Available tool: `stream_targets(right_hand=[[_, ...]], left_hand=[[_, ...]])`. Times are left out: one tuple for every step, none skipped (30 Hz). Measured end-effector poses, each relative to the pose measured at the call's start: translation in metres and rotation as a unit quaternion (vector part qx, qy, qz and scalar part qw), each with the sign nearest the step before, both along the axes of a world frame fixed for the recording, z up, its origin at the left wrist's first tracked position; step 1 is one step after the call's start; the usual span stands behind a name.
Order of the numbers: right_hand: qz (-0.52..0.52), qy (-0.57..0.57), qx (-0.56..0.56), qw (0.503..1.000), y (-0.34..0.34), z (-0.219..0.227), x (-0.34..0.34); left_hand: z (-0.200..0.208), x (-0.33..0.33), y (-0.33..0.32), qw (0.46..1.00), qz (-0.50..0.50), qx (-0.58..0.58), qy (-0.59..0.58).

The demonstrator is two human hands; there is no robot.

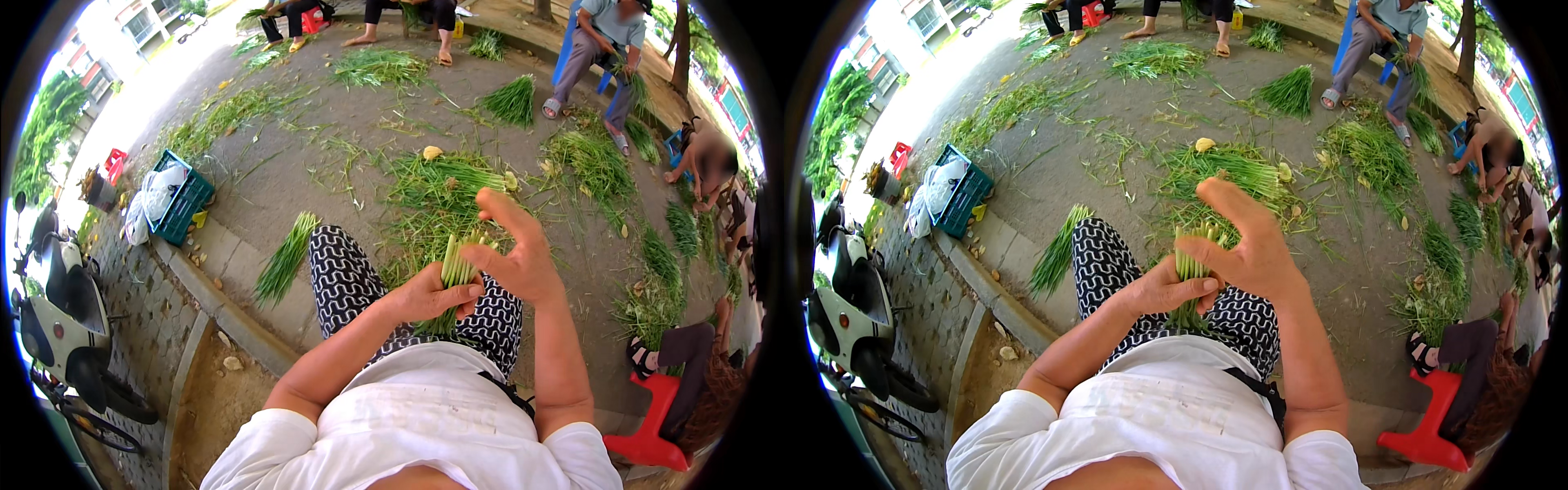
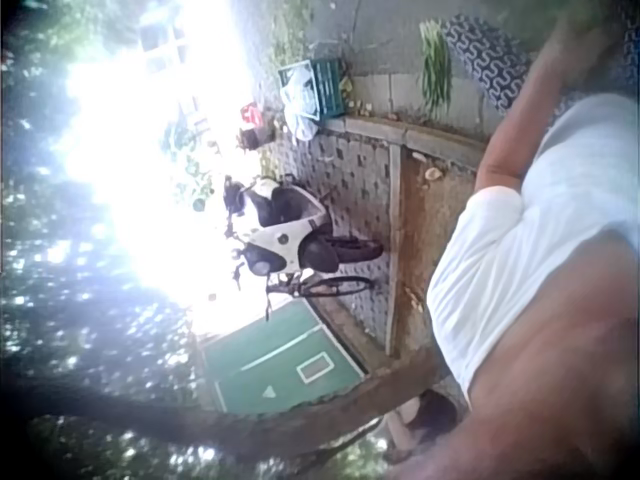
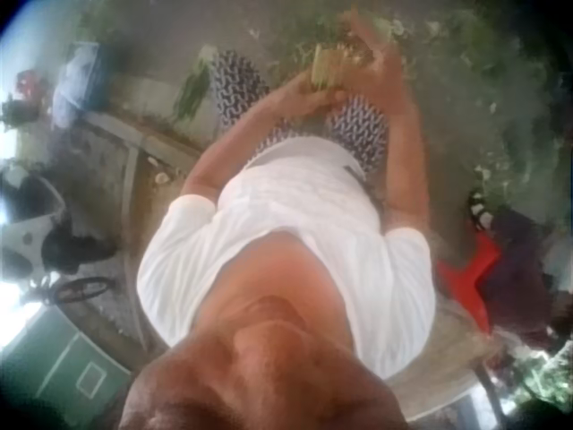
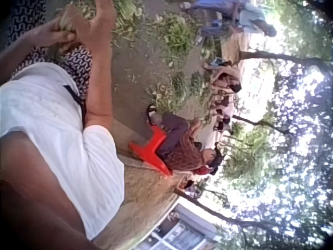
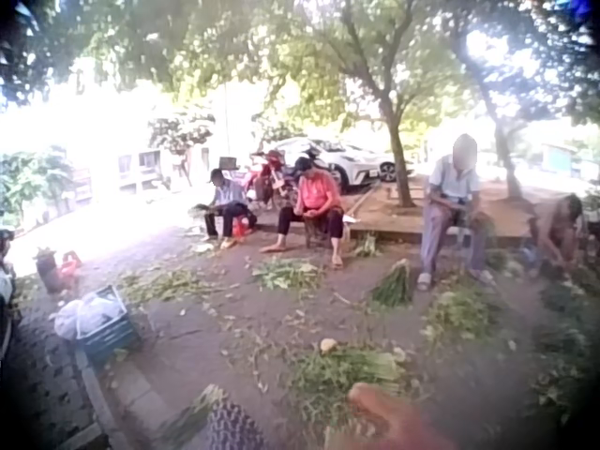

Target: The person sits on the ground outdoors and processes green onions by hand. They trim the roots and leaves, align the stalks, and bundle them into bunches, placing the finished bundles on the ground.

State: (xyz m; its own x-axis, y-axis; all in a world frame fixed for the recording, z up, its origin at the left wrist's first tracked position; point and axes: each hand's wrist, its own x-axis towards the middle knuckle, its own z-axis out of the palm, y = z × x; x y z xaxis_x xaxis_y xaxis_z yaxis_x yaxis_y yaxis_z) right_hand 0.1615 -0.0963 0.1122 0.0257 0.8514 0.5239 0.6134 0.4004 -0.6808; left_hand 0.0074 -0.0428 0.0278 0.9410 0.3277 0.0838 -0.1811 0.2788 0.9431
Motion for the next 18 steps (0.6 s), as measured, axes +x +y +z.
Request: stream_targets(right_hand=[[-0.012,0.031,0.02,0.999,0.001,0.001,-0.001],[0.005,-0.01,0.025,1.0,0.003,0.0,-0.003],[0.02,-0.051,0.029,0.998,0.005,-0.004,-0.006],[0.035,-0.091,0.033,0.995,0.007,-0.008,-0.009],[0.005,-0.035,0.043,0.998,0.008,-0.013,-0.01],[-0.025,0.02,0.052,0.998,0.009,-0.016,-0.012],[-0.055,0.076,0.061,0.994,0.01,-0.02,-0.013],[-0.081,0.122,0.064,0.987,0.01,-0.028,-0.005],[-0.104,0.17,0.066,0.978,0.009,-0.038,0.009],[-0.113,0.22,0.059,0.967,0.005,-0.039,0.017],[-0.12,0.272,0.053,0.953,0.003,-0.041,0.023],[-0.109,0.325,0.033,0.939,-0.001,-0.041,0.024],[-0.101,0.375,0.012,0.922,-0.006,-0.041,0.024],[-0.114,0.38,0.0,0.918,-0.009,-0.046,0.024],[-0.128,0.384,-0.012,0.914,-0.013,-0.051,0.024],[-0.138,0.391,-0.025,0.91,-0.015,-0.057,0.022],[-0.136,0.395,-0.036,0.908,-0.017,-0.061,0.022],[-0.136,0.4,-0.048,0.905,-0.019,-0.066,0.022]], left_hand=[[0.002,0.0,0.001,1.0,0.002,0.004,0.001],[0.005,0.0,0.002,1.0,0.005,0.008,0.002],[0.007,0.0,0.003,0.999,0.017,0.035,0.005],[0.01,-0.002,0.006,0.998,0.029,0.062,0.009],[0.013,-0.004,0.009,0.995,0.042,0.089,0.012],[0.018,-0.007,0.014,0.993,0.088,0.078,0.025],[0.023,-0.01,0.021,0.988,0.134,0.066,0.038],[0.029,-0.014,0.029,0.981,0.18,0.055,0.052],[0.039,-0.019,0.039,0.972,0.228,0.052,0.032],[0.05,-0.023,0.051,0.96,0.275,0.053,0.011],[0.054,-0.028,0.063,0.944,0.329,-0.024,-0.03],[0.053,-0.037,0.074,0.916,0.382,-0.101,-0.07],[0.05,-0.049,0.085,0.901,0.391,-0.146,-0.117],[0.043,-0.062,0.097,0.883,0.397,-0.19,-0.164],[0.033,-0.072,0.105,0.86,0.402,-0.235,-0.209],[0.021,-0.084,0.108,0.84,0.424,-0.263,-0.212],[0.006,-0.094,0.109,0.819,0.446,-0.291,-0.215],[-0.014,-0.105,0.109,0.796,0.466,-0.319,-0.216]])
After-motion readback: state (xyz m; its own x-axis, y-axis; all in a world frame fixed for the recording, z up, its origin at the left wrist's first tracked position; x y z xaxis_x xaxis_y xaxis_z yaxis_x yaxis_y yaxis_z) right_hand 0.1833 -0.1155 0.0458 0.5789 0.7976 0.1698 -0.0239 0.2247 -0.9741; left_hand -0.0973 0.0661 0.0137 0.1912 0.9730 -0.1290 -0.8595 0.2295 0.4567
